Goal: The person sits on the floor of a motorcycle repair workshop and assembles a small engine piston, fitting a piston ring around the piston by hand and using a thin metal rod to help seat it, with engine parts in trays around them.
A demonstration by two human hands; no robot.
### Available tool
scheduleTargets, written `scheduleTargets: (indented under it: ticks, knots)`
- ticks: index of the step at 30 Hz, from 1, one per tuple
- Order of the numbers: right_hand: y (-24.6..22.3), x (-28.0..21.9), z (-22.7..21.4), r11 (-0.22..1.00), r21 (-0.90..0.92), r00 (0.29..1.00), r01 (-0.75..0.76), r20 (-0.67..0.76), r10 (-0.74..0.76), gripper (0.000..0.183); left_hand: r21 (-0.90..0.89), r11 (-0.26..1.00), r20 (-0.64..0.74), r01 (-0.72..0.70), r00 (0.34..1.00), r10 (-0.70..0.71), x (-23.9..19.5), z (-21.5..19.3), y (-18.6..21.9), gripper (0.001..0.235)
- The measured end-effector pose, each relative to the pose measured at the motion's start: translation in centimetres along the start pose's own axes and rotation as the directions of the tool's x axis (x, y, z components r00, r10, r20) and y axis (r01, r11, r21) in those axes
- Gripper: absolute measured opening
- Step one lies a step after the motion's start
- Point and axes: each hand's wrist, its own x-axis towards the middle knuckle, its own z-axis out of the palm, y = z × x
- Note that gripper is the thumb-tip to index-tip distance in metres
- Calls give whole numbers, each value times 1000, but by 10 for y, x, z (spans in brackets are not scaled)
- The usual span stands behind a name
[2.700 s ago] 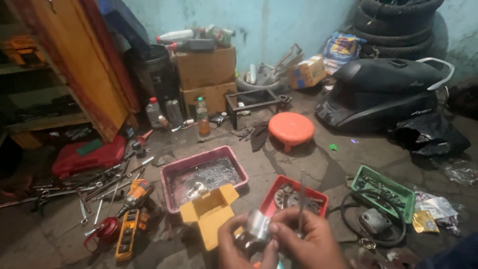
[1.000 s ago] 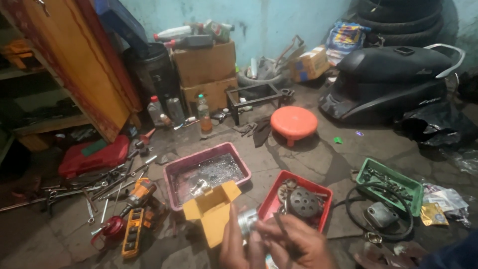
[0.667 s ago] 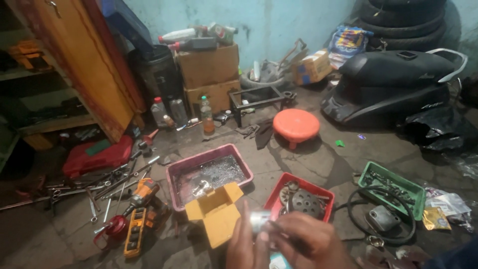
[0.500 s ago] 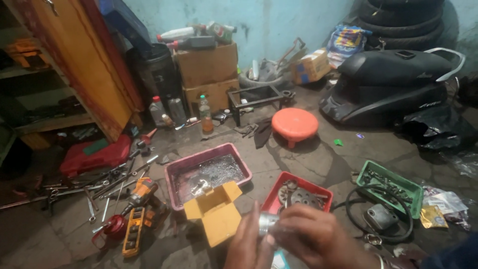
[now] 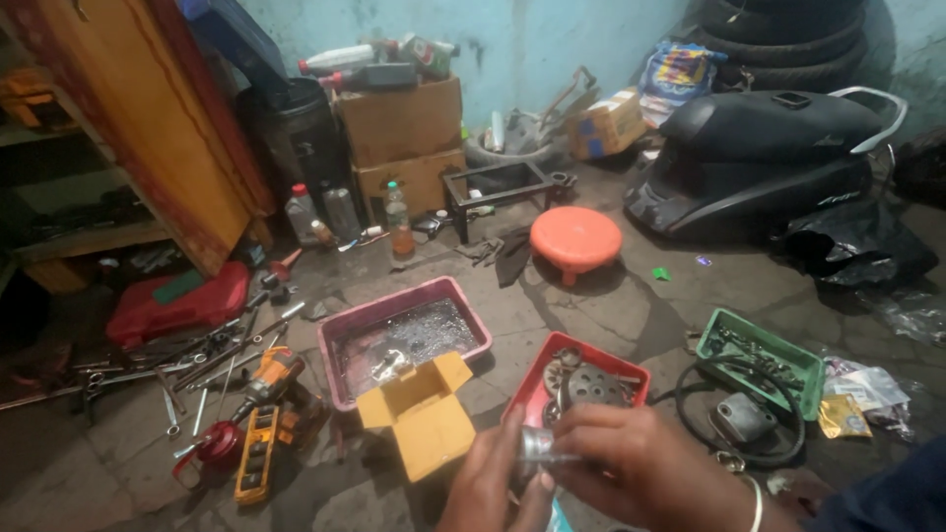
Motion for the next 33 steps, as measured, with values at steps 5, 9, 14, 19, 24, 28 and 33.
scheduleTargets:
  ticks: [5,9,14,19,24,28,33]
  knots:
    - [6,3,4,987,63,987,150,-61,-147,16,69,965,-141,-251,956,259,2,5,-17,69]
    - [11,4,4,986,164,1000,-23,2,23,13,56,984,-130,-169,976,175,3,1,-16,68]
    - [12,3,10,909,309,958,-278,26,284,9,-1,987,-80,-158,984,158,4,-2,-12,68]
    - [31,1,28,659,667,913,-348,81,401,12,51,958,-187,-283,939,288,10,5,-37,58]
    - [31,3,36,698,592,883,-403,50,467,13,-47,959,-227,-279,938,262,12,5,-47,56]
    - [26,4,38,630,619,836,-468,79,544,14,84,930,-257,-359,894,368,11,11,-52,56]
    - [27,1,38,425,820,869,-384,164,468,18,81,914,-343,-397,850,400,8,13,-43,55]
